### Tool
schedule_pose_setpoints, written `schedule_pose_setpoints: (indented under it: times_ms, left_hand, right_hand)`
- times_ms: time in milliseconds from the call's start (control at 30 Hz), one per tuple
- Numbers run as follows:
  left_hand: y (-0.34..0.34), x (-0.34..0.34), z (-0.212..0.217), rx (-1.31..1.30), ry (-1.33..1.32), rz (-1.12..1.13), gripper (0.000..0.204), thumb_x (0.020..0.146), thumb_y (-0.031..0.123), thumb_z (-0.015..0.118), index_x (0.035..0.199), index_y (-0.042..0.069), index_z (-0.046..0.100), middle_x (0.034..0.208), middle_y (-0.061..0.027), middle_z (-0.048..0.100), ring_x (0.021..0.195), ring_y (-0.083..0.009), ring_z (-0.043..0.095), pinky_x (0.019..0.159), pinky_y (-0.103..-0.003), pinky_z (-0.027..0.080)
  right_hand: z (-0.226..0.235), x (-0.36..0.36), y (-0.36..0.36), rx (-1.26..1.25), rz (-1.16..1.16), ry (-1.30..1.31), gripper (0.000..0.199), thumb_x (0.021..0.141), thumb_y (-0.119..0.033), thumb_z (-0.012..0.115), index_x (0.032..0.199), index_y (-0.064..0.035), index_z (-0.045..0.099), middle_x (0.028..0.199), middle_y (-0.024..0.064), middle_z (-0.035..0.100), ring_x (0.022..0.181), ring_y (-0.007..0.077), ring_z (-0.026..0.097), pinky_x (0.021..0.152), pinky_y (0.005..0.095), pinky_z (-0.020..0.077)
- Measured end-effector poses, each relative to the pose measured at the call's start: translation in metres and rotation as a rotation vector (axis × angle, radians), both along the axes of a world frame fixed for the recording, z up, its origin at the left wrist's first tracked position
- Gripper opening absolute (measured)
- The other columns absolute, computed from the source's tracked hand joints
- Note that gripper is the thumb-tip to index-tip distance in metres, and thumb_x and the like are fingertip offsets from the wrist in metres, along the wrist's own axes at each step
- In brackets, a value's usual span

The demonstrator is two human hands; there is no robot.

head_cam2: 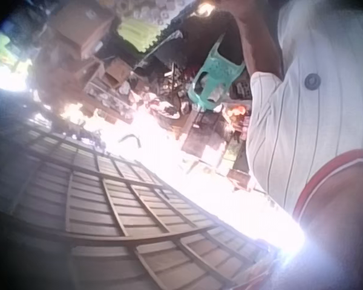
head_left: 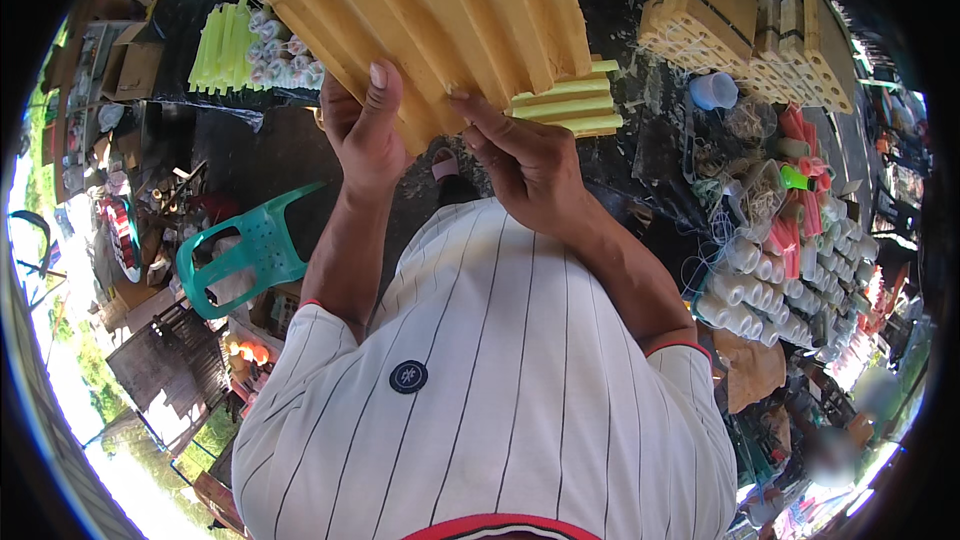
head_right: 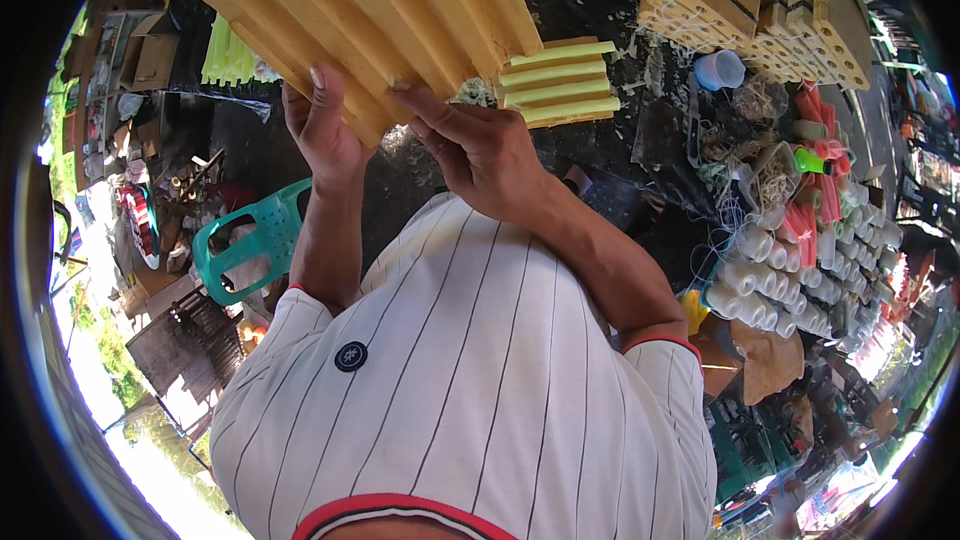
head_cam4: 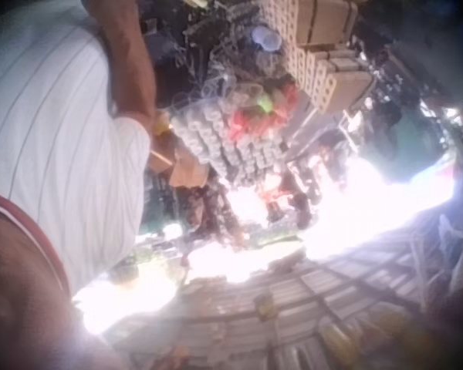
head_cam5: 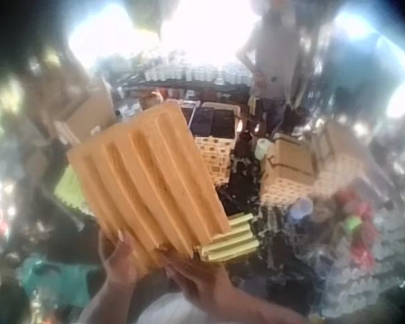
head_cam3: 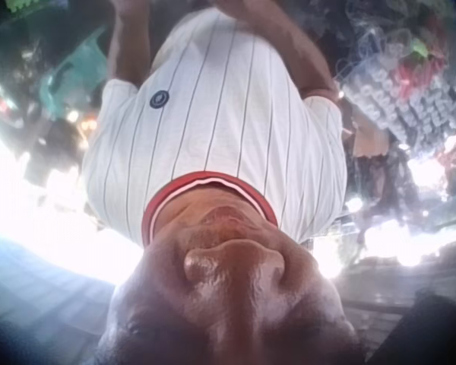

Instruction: The person assembles yellow plastic candle molds by inserting green cylindrical inserts into the mold slots, then ties the assembled mold with white string. The person also marks the mold with a pen and stacks completed units on the table.

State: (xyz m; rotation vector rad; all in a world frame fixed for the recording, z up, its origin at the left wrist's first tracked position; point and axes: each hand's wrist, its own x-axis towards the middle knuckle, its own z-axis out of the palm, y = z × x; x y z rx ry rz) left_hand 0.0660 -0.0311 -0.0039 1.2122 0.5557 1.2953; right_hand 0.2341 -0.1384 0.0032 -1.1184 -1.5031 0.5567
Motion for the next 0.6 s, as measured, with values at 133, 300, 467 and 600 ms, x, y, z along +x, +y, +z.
schedule_pose_setpoints:
  times_ms: [133, 300, 467, 600]
  left_hand:
    - [-0.004, 0.014, 0.011, -0.026, -0.032, 0.084, 0.048, 0.109, 0.022, 0.057, 0.149, -0.002, 0.045, 0.138, -0.0176, 0.063, 0.123, -0.0295, 0.066, 0.101, -0.043, 0.057]
    - [-0.008, 0.035, 0.010, -0.033, -0.296, -0.022, 0.051, 0.104, 0.013, 0.063, 0.150, -0.001, 0.047, 0.139, -0.0157, 0.063, 0.128, -0.0302, 0.063, 0.105, -0.047, 0.055]
    - [0.007, 0.010, 0.018, -0.088, -0.142, -0.273, 0.065, 0.086, -0.007, 0.067, 0.148, 0.000, 0.050, 0.138, -0.0137, 0.063, 0.130, -0.0316, 0.062, 0.112, -0.049, 0.049]
    - [0.008, 0.013, 0.017, -0.281, 0.002, -0.232, 0.069, 0.076, -0.015, 0.061, 0.142, 0.000, 0.054, 0.130, -0.0116, 0.065, 0.125, -0.0294, 0.063, 0.114, -0.047, 0.046]
  right_hand:
    - [0.005, 0.003, -0.009, -0.036, -0.038, 0.180, 0.031, 0.098, -0.005, 0.073, 0.129, 0.0003, 0.069, 0.095, 0.0140, 0.076, 0.077, 0.0222, 0.073, 0.072, 0.0336, 0.0601]
    - [0.016, -0.002, 0.009, -0.384, 0.210, 1.290, 0.033, 0.105, -0.015, 0.067, 0.130, 0.0068, 0.062, 0.124, 0.0124, 0.070, 0.114, 0.0206, 0.069, 0.098, 0.0359, 0.0587]
    - [0.001, 0.024, 0.016, -0.376, 0.256, 1.237, 0.032, 0.104, -0.006, 0.065, 0.134, 0.0039, 0.059, 0.128, 0.0124, 0.069, 0.115, 0.0230, 0.071, 0.098, 0.0390, 0.0609]
    - [0.002, 0.032, 0.017, -0.493, 0.196, 1.312, 0.033, 0.102, 0.000, 0.063, 0.134, 0.0000, 0.059, 0.128, 0.0123, 0.069, 0.115, 0.0235, 0.071, 0.095, 0.0413, 0.0631]
